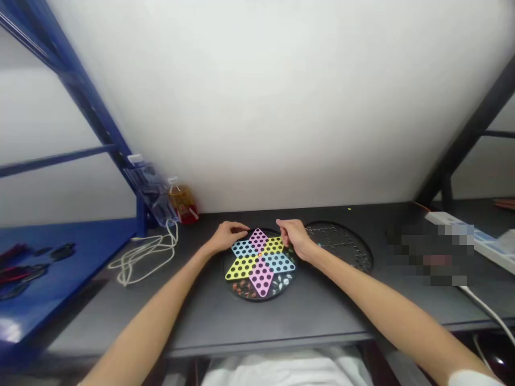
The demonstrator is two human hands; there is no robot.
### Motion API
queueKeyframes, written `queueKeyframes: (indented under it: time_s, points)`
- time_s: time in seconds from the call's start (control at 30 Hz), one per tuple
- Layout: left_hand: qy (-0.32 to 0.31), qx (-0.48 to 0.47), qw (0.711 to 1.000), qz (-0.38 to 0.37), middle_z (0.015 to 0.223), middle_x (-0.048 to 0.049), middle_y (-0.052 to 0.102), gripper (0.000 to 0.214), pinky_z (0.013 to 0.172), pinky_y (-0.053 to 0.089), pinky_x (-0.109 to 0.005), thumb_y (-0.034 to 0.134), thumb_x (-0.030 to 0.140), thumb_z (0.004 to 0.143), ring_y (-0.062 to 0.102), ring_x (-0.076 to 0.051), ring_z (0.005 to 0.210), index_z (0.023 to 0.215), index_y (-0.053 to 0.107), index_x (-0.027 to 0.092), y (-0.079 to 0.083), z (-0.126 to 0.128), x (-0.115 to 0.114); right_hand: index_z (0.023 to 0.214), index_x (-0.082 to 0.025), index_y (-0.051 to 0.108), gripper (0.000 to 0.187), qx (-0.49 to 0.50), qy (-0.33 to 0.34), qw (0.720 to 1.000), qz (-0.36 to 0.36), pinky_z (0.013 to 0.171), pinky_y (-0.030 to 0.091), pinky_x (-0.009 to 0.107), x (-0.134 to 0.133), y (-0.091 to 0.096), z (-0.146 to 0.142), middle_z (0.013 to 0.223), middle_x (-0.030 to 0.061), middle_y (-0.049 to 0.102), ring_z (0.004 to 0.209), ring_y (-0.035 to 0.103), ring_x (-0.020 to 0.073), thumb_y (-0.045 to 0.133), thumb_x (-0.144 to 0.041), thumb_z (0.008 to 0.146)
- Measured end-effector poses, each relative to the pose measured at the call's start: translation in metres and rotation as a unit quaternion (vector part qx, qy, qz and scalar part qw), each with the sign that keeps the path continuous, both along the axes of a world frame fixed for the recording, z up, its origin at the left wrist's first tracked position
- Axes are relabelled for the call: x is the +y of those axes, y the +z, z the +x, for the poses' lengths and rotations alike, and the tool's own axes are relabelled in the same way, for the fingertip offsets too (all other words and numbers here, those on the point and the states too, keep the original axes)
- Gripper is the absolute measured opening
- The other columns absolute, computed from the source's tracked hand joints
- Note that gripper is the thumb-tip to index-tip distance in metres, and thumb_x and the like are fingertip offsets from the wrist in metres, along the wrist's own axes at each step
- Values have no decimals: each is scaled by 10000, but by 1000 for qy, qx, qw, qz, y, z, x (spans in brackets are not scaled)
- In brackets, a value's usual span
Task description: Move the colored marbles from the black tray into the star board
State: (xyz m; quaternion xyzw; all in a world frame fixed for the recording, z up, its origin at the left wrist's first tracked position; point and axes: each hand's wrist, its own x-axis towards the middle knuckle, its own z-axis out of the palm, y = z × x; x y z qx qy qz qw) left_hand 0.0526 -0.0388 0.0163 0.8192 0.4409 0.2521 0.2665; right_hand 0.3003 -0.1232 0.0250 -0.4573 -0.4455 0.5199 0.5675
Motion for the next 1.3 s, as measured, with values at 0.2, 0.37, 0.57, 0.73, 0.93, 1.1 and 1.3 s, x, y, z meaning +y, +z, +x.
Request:
queueKeyframes:
  time_s: [0.2, 0.37, 0.57, 0.73, 0.93, 1.1, 1.3]
  points:
    - [-3, -9, 1000, -8, 920, -58, 744, 381, 773, 522, -298, 619, 458, 773, 667, -213, 816, 999, 752, 182, -1, 0, 0, 490, -187, 437, 405, -13, -7, 1000, -8, 366, 285, 204, -1, 2, 0, 380, -57, 377, 333, 363, 67, 620, -403, 779]
    - [4, -11, 1000, -4, 896, -56, 748, 367, 758, 525, -296, 624, 452, 767, 671, -210, 789, 983, 760, 188, -1, 1, -1, 499, -187, 436, 400, -29, -16, 999, -10, 375, 294, 203, -2, 4, 0, 386, -58, 386, 343, 377, 70, 607, -412, 780]
    - [5, -5, 1000, 2, 905, -52, 749, 367, 753, 524, -293, 621, 446, 770, 670, -210, 793, 999, 759, 194, 2, 2, -2, 515, -188, 447, 413, -83, -14, 996, 11, 404, 325, 214, -2, 0, 0, 403, -48, 404, 365, 400, 83, 578, -457, 800]
    - [3, -2, 1000, 3, 904, -51, 749, 365, 745, 522, -289, 620, 444, 772, 668, -204, 780, 996, 759, 192, 0, 2, -1, 533, -196, 449, 417, -107, -11, 994, 19, 422, 336, 225, 0, -5, 1, 408, -47, 401, 376, 401, 94, 562, -494, 802]
    - [-5, -1, 1000, 8, 907, -50, 749, 374, 727, 518, -281, 614, 454, 783, 667, -203, 783, 1007, 755, 190, 1, 2, -1, 535, -174, 510, 426, -299, 31, 947, 117, 507, 353, 233, -7, 17, 18, 463, -23, 479, 466, 437, 101, 533, -475, 836]
    - [1, 4, 1000, 11, 902, -50, 748, 361, 723, 516, -282, 617, 443, 778, 665, -206, 787, 995, 758, 191, 0, 2, -1, 713, -160, 665, 222, -461, 173, 849, 190, 572, 375, 235, -16, 45, 50, 640, 4, 642, 597, 547, 126, 632, -368, 781]
    - [-3, 3, 1000, 15, 892, -50, 745, 358, 715, 513, -280, 612, 442, 782, 660, -199, 771, 996, 759, 196, -1, 1, 1, 777, -154, 677, 211, -484, 72, 858, 156, 615, 412, 262, -14, 36, 117, 694, 33, 657, 638, 563, 149, 614, -355, 789]
